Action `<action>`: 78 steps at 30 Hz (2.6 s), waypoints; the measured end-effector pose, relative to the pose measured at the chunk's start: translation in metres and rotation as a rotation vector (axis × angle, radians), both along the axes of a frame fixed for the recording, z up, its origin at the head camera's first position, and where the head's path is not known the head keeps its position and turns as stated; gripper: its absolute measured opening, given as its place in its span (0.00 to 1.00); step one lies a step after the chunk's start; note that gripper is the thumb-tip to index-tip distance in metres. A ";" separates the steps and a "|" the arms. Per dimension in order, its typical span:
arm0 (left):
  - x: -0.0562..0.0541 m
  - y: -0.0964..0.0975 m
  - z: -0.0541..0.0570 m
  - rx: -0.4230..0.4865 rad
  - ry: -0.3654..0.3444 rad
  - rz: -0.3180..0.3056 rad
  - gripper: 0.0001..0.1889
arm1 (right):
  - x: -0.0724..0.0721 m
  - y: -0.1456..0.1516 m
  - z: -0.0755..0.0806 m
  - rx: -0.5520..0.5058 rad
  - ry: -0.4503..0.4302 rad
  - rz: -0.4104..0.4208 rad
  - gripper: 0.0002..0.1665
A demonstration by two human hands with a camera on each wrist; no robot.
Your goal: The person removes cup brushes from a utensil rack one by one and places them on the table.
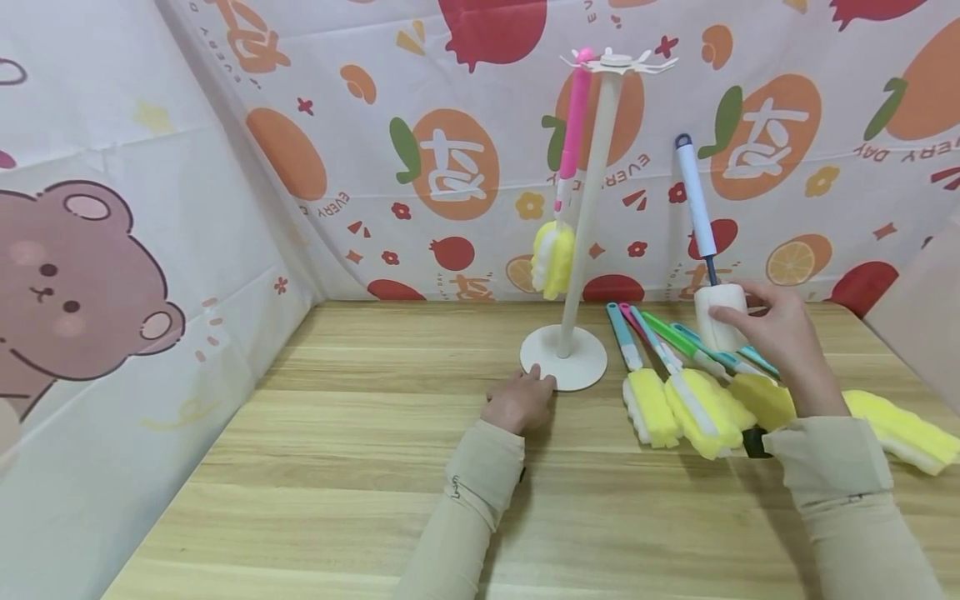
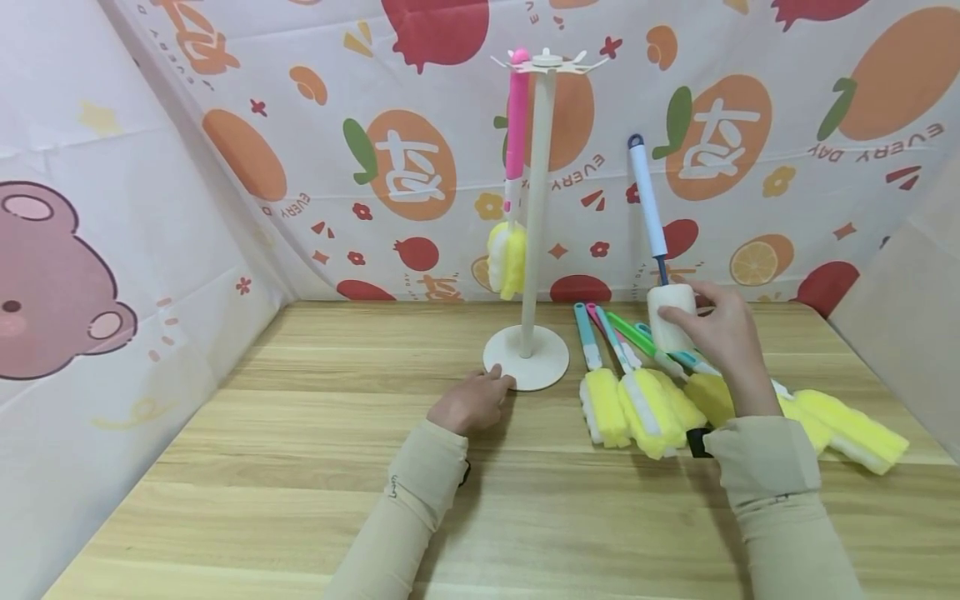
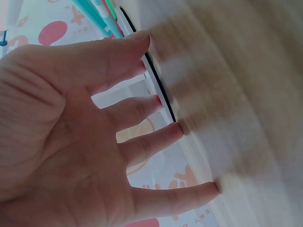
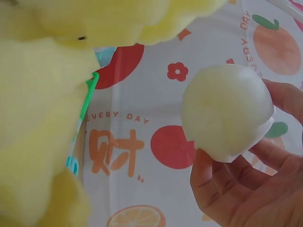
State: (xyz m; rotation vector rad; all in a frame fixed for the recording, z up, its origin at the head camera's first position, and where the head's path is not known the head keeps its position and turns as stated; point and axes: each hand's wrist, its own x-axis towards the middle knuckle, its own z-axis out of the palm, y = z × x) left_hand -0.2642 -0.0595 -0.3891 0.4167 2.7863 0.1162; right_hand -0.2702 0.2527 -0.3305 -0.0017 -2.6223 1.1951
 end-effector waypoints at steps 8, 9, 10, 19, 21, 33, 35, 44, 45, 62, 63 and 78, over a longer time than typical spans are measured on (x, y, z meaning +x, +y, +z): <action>0.001 0.000 -0.001 0.006 0.011 -0.001 0.20 | 0.011 0.007 -0.001 0.048 0.019 -0.050 0.37; 0.000 0.000 -0.001 0.005 0.009 -0.003 0.21 | 0.012 0.008 -0.001 0.055 0.015 -0.052 0.36; 0.000 0.001 -0.001 0.005 0.007 -0.007 0.20 | 0.013 0.009 -0.001 0.061 0.012 -0.050 0.37; 0.000 -0.001 -0.001 0.018 0.018 0.005 0.20 | 0.008 0.011 -0.002 0.122 -0.015 0.039 0.36; 0.000 -0.001 0.000 0.019 0.015 0.002 0.20 | 0.008 0.013 -0.002 0.132 -0.023 0.059 0.35; 0.001 -0.001 -0.001 0.018 0.007 0.003 0.20 | 0.014 0.025 -0.001 0.201 -0.100 0.160 0.34; 0.001 -0.001 -0.001 0.021 0.008 0.003 0.20 | 0.015 0.027 0.000 0.208 -0.117 0.169 0.35; 0.000 -0.002 -0.001 0.033 0.022 0.002 0.18 | 0.015 0.032 0.000 0.257 -0.184 0.172 0.37; 0.000 -0.002 -0.001 0.034 0.023 0.000 0.18 | 0.015 0.032 0.000 0.263 -0.181 0.176 0.36; 0.001 -0.001 -0.001 0.033 0.022 -0.003 0.18 | 0.013 0.043 -0.003 0.338 -0.187 0.216 0.35; 0.001 -0.001 -0.001 0.034 0.023 -0.004 0.18 | 0.013 0.043 -0.003 0.340 -0.192 0.216 0.36; -0.002 -0.001 -0.003 0.027 0.014 -0.006 0.18 | 0.011 0.047 -0.007 0.367 -0.278 0.259 0.36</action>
